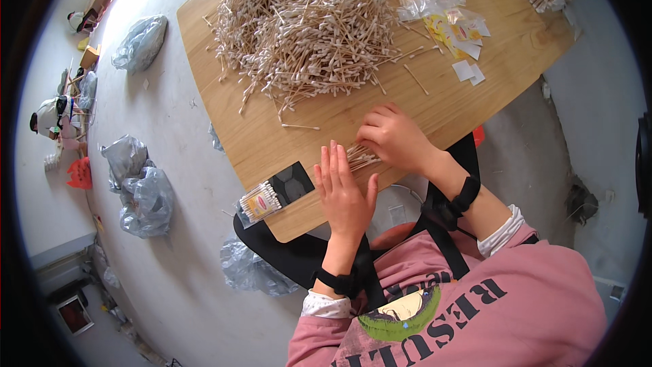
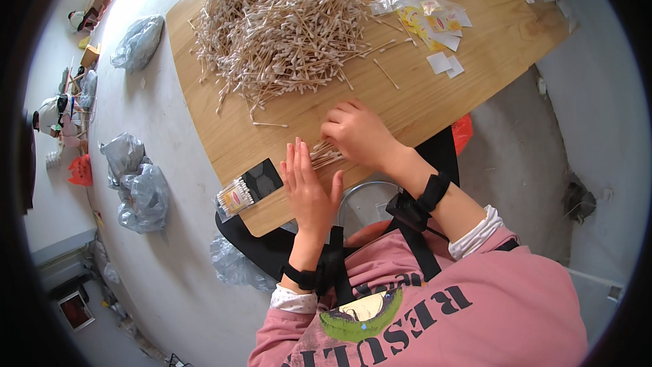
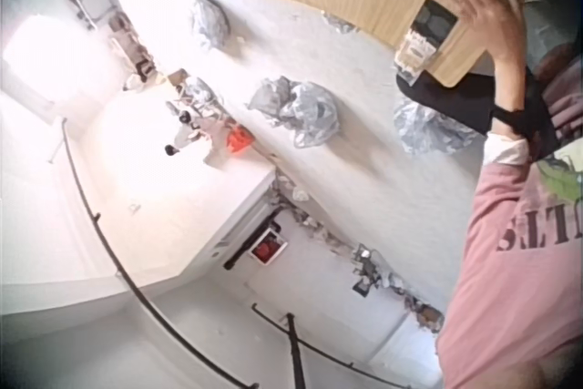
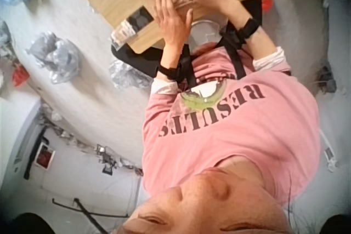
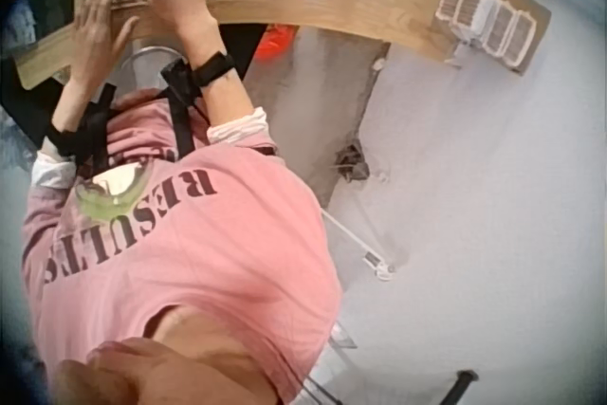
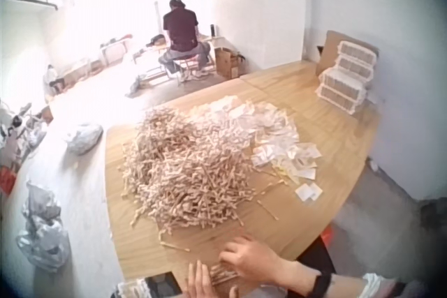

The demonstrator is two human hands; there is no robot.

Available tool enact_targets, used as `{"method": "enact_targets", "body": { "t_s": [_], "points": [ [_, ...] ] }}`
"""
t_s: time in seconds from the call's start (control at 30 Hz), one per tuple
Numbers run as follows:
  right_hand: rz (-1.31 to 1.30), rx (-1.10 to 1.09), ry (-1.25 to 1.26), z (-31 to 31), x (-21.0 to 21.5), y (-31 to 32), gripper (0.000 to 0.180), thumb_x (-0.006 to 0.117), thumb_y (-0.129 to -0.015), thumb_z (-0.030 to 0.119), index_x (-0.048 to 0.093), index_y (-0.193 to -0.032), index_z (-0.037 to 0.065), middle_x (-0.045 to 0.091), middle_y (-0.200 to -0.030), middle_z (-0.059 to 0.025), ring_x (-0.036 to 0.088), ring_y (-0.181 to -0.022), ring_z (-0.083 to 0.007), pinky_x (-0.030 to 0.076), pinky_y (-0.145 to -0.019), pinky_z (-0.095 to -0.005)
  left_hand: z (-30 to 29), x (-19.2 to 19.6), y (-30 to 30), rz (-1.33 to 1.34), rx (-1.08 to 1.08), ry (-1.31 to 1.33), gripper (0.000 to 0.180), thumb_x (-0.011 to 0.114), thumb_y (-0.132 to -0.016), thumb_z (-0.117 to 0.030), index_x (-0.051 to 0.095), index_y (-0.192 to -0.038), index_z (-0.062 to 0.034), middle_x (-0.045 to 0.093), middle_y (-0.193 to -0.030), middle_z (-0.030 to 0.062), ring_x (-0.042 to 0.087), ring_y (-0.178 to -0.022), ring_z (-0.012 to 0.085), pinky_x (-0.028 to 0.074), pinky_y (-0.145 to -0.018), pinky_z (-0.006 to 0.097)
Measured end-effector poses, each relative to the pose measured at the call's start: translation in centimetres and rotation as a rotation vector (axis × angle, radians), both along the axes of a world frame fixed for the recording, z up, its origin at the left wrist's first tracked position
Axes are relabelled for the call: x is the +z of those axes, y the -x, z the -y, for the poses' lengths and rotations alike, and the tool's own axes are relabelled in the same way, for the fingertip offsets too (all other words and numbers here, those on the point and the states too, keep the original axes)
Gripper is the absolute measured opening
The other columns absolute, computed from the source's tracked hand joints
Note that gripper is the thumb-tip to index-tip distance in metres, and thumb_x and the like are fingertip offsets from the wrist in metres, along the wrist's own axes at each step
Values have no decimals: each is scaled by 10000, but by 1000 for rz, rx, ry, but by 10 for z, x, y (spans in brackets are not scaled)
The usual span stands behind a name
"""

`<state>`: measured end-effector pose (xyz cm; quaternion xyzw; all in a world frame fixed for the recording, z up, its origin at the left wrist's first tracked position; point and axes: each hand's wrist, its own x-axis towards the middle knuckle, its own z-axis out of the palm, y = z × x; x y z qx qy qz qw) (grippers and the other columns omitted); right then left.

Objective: Packaging cotton swabs into individual plastic packets.

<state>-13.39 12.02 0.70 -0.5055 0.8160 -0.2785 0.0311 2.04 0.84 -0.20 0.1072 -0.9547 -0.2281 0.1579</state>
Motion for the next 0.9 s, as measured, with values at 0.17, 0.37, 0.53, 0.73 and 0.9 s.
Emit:
{"method": "enact_targets", "body": {
  "t_s": [0.17,0.37,0.53,0.73,0.9],
  "points": [
    [104,-189,198,-8,9,-14,170,693,-825,74,670,-993,53,644,-949,-105,601,-961,-315,460,-885,-416,-18,-3,4,159,-60,141,931,658,-889,-485,256,-1512,77,251,-1590,258,178,-1511,380,149,-1218,501],
    [216,-423,249,-34,15,-15,219,653,-867,37,632,-1085,24,650,-984,-120,605,-971,-308,463,-884,-384,-8,-7,36,159,-105,119,940,563,-912,-574,263,-1506,91,269,-1579,263,210,-1497,379,176,-1210,491],
    [194,-445,292,-32,14,-18,242,636,-842,19,632,-1082,48,649,-983,-107,607,-950,-310,469,-858,-402,12,-10,75,106,-78,150,953,587,-903,-545,230,-1512,94,280,-1571,265,234,-1486,380,197,-1203,498],
    [133,-458,295,-40,4,-23,261,632,-819,2,640,-1075,55,635,-1032,-101,584,-1004,-315,467,-880,-413,-10,-8,48,181,-95,198,989,555,-894,-616,253,-1505,101,256,-1584,265,220,-1491,385,178,-1207,502],
    [149,-390,201,-52,2,-22,193,646,-802,7,661,-988,55,624,-990,-95,580,-985,-315,462,-881,-416,-21,-7,32,209,-93,213,1051,528,-867,-681,248,-1509,103,241,-1592,265,199,-1501,378,158,-1213,499]
  ]
}}
